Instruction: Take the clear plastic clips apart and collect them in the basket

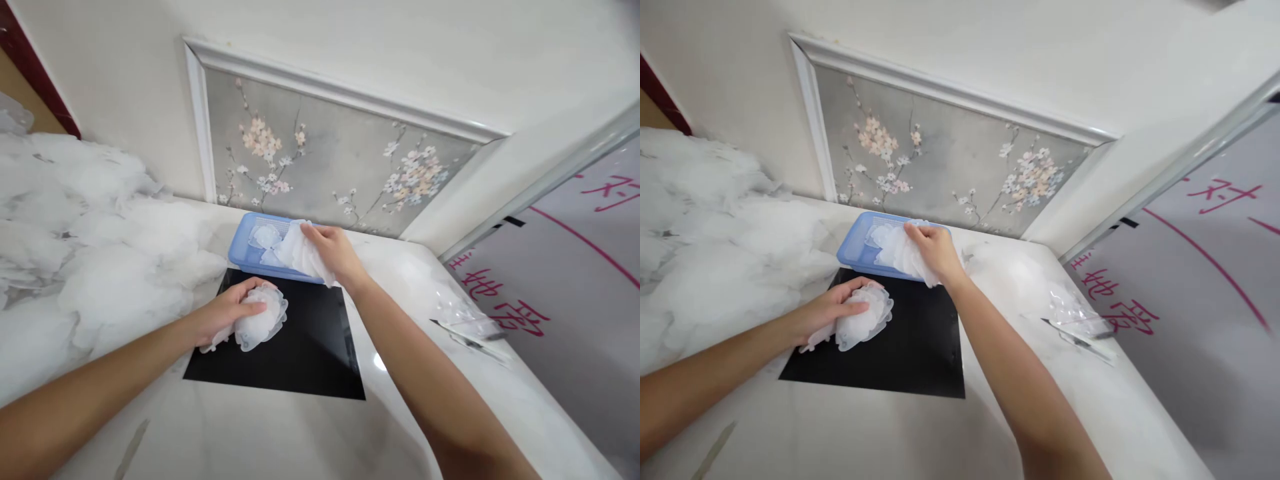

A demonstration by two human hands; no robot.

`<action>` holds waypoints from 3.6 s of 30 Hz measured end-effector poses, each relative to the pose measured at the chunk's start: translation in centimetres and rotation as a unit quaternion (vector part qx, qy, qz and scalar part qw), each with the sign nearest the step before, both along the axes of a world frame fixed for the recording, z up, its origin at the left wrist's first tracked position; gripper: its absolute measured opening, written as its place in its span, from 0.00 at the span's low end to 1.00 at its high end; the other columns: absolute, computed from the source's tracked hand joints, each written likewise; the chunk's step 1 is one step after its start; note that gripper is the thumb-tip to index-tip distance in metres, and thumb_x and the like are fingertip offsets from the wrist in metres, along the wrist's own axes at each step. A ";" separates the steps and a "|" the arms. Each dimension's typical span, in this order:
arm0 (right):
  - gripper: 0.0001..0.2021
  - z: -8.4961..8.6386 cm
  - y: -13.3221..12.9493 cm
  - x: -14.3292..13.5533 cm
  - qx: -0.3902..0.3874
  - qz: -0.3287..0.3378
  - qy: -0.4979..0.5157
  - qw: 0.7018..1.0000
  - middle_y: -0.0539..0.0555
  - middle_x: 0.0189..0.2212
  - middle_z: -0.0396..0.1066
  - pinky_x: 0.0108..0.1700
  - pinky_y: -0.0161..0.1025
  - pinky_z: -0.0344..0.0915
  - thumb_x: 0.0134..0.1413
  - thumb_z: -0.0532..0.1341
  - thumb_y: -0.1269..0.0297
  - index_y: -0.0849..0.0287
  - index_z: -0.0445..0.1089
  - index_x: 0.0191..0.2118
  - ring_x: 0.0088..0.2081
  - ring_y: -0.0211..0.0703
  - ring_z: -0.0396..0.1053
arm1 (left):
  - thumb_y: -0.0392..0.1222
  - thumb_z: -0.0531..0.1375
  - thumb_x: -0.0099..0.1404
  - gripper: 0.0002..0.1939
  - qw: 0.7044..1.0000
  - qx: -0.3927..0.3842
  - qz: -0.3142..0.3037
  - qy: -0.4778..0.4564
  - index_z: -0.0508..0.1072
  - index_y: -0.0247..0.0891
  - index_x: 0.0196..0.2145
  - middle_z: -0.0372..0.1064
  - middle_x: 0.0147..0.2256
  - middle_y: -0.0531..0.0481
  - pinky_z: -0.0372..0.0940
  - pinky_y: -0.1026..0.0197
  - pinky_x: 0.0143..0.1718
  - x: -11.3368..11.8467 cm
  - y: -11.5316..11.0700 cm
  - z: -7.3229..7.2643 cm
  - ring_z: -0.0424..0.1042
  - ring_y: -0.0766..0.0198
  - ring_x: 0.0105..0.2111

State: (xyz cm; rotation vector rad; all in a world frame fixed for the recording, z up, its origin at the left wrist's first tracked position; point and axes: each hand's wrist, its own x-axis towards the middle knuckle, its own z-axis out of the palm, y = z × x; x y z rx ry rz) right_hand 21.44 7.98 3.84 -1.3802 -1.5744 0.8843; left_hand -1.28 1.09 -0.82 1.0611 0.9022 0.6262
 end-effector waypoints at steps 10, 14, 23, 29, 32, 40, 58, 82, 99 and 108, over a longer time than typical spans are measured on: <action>0.15 -0.1 -3.2 -2.4 0.111 0.043 -0.242 0.963 0.52 0.27 0.72 0.37 0.38 0.60 0.64 0.56 0.57 0.58 0.73 0.31 0.30 0.42 0.67 | 0.34 0.71 0.49 0.29 0.998 0.006 -0.010 -0.057 0.70 0.41 0.49 0.70 0.42 0.51 0.64 0.60 0.41 0.0 -0.6 -0.5 0.70 0.59 0.42; 0.04 -2.9 -8.4 -2.0 0.064 0.080 -0.221 0.970 0.52 0.31 0.73 0.33 0.38 0.59 0.55 0.62 0.63 0.56 0.73 0.35 0.30 0.42 0.67 | 0.35 0.69 0.51 0.27 0.998 0.056 -0.030 -0.030 0.70 0.41 0.49 0.70 0.40 0.53 0.64 0.61 0.39 0.3 -0.7 -0.8 0.70 0.61 0.39; 0.17 -6.7 -9.9 0.9 -0.160 0.022 0.233 0.959 0.48 0.26 0.71 0.22 0.33 0.61 0.50 0.67 0.49 0.55 0.62 0.30 0.25 0.38 0.67 | 0.43 0.67 0.56 0.25 0.991 0.095 -0.073 0.061 0.67 0.42 0.50 0.70 0.39 0.51 0.66 0.60 0.37 0.2 -0.6 -0.6 0.72 0.58 0.39; 0.17 -7.4 -10.2 2.4 -0.197 0.044 0.381 0.902 0.49 0.30 0.74 0.24 0.32 0.66 0.46 0.71 0.55 0.54 0.66 0.38 0.31 0.41 0.73 | 0.44 0.68 0.58 0.33 0.997 0.063 -0.031 0.034 0.59 0.47 0.57 0.71 0.42 0.51 0.66 0.60 0.39 0.2 -0.1 -0.7 0.71 0.59 0.39; 0.15 -7.8 -10.0 2.7 -0.195 0.056 0.413 0.888 0.48 0.27 0.73 0.24 0.33 0.68 0.48 0.69 0.58 0.54 0.67 0.39 0.28 0.40 0.71 | 0.45 0.68 0.58 0.31 0.998 0.052 -0.011 0.038 0.59 0.46 0.55 0.71 0.42 0.50 0.66 0.60 0.38 0.1 0.2 -0.8 0.71 0.59 0.39; 0.13 -8.1 -9.8 3.0 -0.179 0.092 0.432 0.879 0.50 0.33 0.75 0.27 0.34 0.70 0.53 0.64 0.60 0.53 0.66 0.44 0.31 0.41 0.73 | 0.46 0.68 0.59 0.21 0.996 0.075 -0.038 0.038 0.63 0.44 0.45 0.69 0.40 0.53 0.64 0.64 0.34 0.0 0.7 -1.2 0.68 0.63 0.35; 0.25 -8.2 -10.1 2.9 -0.141 0.121 0.392 0.901 0.48 0.38 0.76 0.32 0.36 0.69 0.43 0.61 0.76 0.48 0.70 0.49 0.33 0.40 0.70 | 0.46 0.67 0.60 0.20 0.994 0.076 -0.056 0.059 0.64 0.43 0.46 0.67 0.38 0.54 0.63 0.64 0.34 -0.1 0.5 -1.5 0.67 0.64 0.35; 0.16 -8.2 -9.9 3.0 -0.107 -0.057 0.352 0.928 0.54 0.39 0.79 0.47 0.43 0.67 0.51 0.68 0.50 0.56 0.74 0.24 0.45 0.49 0.74 | 0.41 0.67 0.55 0.14 0.979 0.120 -0.123 0.112 0.63 0.39 0.28 0.61 0.25 0.60 0.57 0.66 0.28 -0.2 0.6 -0.4 0.59 0.69 0.25; 0.17 -8.3 -9.3 3.3 -0.210 -0.009 0.490 0.846 0.53 0.36 0.80 0.46 0.43 0.71 0.52 0.66 0.47 0.55 0.74 0.39 0.40 0.47 0.77 | 0.46 0.70 0.57 0.15 0.976 0.096 -0.190 0.039 0.67 0.39 0.28 0.67 0.37 0.51 0.67 0.59 0.41 -1.0 1.0 -0.8 0.72 0.56 0.43; 0.18 -7.9 -9.6 3.0 -0.198 -0.013 0.477 0.856 0.50 0.36 0.79 0.45 0.41 0.70 0.43 0.74 0.55 0.54 0.72 0.39 0.39 0.44 0.76 | 0.47 0.72 0.52 0.17 0.985 0.087 -0.149 0.007 0.69 0.39 0.25 0.71 0.42 0.49 0.67 0.54 0.49 -0.7 0.5 -0.7 0.73 0.56 0.45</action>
